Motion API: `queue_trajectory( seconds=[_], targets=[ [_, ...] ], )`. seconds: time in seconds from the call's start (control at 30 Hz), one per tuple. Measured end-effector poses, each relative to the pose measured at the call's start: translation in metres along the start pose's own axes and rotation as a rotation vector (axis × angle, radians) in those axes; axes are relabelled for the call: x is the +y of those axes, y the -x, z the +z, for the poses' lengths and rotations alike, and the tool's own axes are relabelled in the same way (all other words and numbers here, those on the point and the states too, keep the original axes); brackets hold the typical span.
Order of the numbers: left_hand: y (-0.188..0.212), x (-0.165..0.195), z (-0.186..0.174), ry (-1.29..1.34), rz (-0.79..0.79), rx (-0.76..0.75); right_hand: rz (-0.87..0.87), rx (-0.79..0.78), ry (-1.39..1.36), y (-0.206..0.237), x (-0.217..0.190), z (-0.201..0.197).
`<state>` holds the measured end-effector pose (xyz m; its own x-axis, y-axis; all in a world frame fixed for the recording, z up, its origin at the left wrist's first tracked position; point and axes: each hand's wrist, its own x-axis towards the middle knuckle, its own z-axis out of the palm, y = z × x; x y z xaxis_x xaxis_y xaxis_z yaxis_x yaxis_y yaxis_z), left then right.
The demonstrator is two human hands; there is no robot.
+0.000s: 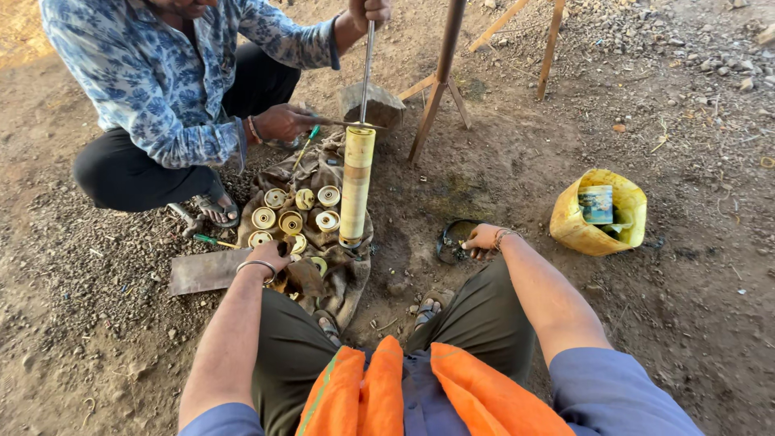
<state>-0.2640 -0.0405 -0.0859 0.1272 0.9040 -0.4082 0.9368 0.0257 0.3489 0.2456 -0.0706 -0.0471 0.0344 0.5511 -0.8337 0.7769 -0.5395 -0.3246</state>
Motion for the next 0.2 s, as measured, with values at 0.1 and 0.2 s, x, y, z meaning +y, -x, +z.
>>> queue_trajectory(
  seconds=[0.1, 0.2],
  targets=[
    [-0.0001, -0.0004, 0.0, 0.023, -0.012, -0.007, -0.005, 0.002, -0.007, 0.0021, -0.0011, -0.0009],
    [-0.0006, -0.0016, -0.0014, 0.019, -0.01, -0.017, -0.018, 0.002, -0.018, 0.0032, -0.002, -0.0007]
  ],
)
